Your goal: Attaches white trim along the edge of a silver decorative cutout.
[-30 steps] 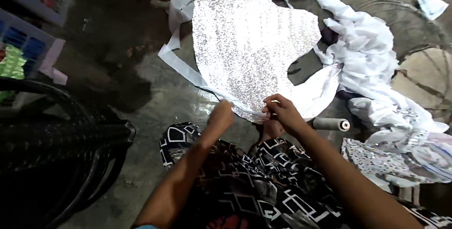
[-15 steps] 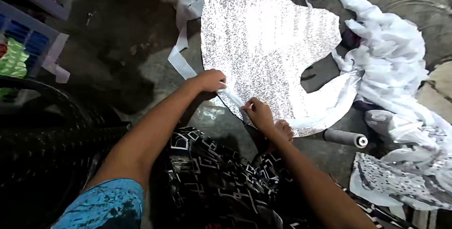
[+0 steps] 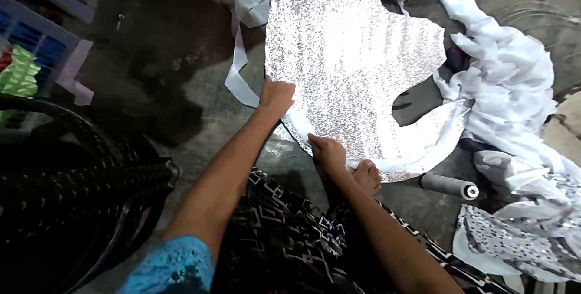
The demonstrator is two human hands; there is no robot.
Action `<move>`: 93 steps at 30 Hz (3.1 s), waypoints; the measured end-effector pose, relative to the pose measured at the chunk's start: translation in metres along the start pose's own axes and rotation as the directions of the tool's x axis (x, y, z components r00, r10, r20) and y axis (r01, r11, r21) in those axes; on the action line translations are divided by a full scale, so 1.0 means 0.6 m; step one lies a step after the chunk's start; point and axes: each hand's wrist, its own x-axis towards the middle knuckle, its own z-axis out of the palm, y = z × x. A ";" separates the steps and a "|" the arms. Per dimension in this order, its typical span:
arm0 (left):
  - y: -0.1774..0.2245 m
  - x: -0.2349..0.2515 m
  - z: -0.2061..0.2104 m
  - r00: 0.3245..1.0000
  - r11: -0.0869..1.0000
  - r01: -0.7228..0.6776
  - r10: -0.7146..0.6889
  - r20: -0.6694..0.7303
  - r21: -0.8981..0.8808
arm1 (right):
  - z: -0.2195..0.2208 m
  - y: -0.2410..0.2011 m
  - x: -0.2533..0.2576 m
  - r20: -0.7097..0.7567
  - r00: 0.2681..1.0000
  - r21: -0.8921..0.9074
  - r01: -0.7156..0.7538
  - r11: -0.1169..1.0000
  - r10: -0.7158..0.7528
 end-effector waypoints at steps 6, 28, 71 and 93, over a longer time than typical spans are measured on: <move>0.053 -0.132 0.046 0.825 0.535 0.503 -0.532 0.192 -0.678 | -0.014 -0.022 -0.009 0.029 0.999 -0.029 -0.013 0.999 0.013; 0.120 -0.084 0.167 0.823 -0.068 0.262 -0.505 0.260 -0.963 | -0.207 0.044 -0.011 0.464 0.880 0.434 -0.326 0.840 0.102; 0.103 -0.094 0.099 0.940 0.198 0.232 -0.298 0.167 -0.952 | 0.036 -0.154 -0.014 0.492 0.657 0.761 -0.006 -0.649 0.571; 0.122 -0.103 0.076 0.932 0.158 0.269 -0.292 0.215 -0.950 | 0.006 -0.152 -0.055 0.169 0.697 0.961 -0.272 0.039 0.697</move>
